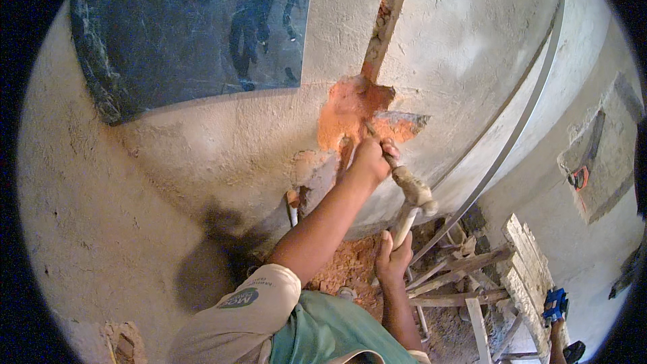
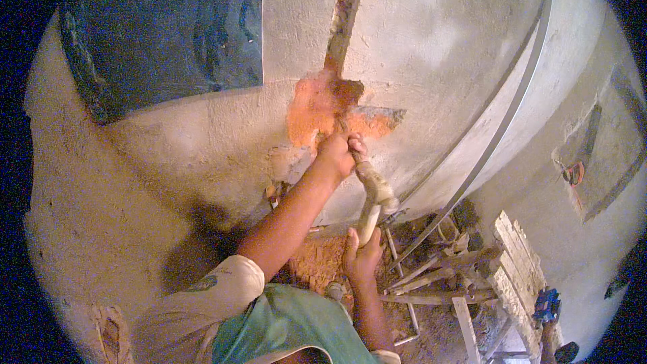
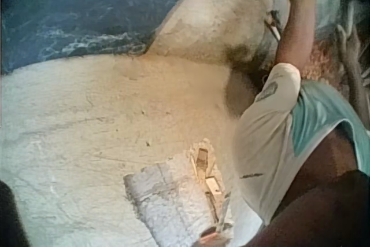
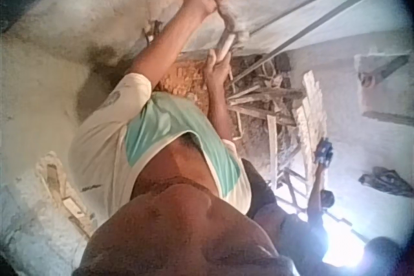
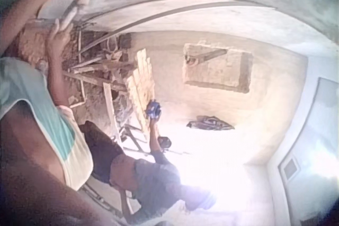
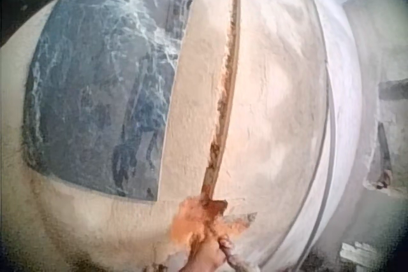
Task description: The person places a blue electrical box into a pre-cut channel in a concrete wall, removes it to chip away more material using a hammer and chisel, and then checks the fit of the box again.
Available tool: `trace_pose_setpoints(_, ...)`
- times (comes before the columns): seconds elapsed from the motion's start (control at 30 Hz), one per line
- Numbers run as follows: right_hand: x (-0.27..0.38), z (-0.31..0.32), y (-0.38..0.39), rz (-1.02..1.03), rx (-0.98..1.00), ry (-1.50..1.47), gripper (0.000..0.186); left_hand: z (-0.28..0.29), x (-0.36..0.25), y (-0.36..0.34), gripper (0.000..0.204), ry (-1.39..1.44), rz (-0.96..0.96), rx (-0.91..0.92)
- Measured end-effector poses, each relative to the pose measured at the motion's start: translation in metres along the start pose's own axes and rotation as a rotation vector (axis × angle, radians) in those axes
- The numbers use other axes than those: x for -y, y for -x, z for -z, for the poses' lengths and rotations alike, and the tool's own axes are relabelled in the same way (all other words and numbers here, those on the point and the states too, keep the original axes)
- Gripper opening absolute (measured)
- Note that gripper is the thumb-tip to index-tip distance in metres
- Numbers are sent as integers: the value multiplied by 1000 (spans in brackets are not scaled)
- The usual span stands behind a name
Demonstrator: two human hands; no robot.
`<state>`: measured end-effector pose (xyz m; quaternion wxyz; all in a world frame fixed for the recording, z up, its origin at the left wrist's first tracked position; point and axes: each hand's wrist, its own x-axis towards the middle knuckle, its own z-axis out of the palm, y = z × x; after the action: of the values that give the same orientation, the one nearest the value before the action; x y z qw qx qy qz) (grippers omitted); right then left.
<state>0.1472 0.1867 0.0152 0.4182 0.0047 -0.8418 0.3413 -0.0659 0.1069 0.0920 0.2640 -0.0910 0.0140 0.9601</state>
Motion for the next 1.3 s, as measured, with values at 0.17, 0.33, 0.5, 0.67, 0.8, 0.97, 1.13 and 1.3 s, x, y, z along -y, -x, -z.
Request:
trace_pose_setpoints(0.17, 20, 32, -17, -153, -70, -429, 29, -9, -5, 13, 9, -21, -34, -34)
trace_pose_setpoints(0.33, -5, 10, -6, 192, -233, -395, 33, -16, 12, 9, 12, -41, 17, 22)
trace_pose_setpoints(0.5, 21, 4, -17, -322, 152, -269, 27, -1, 4, 2, 16, -266, -95, 104)
trace_pose_setpoints(0.67, 35, 33, -12, -305, 74, -295, 28, 21, 13, 37, 23, -300, -44, 5)
trace_pose_setpoints(0.8, 35, 49, -7, -257, 38, -360, 34, 14, 4, 33, 26, -78, -82, -121)
trace_pose_setpoints(0.97, 5, 86, 13, -60, 35, -190, 34, 6, 45, 34, 23, -1030, -437, 248)
trace_pose_setpoints(1.13, 37, 21, -30, -311, 394, -169, 34, 18, -28, 45, 11, -1128, -424, 299)
trace_pose_setpoints(1.3, 40, 50, -34, -156, 221, -389, 35, 9, -14, 34, 5, -733, -386, 50)
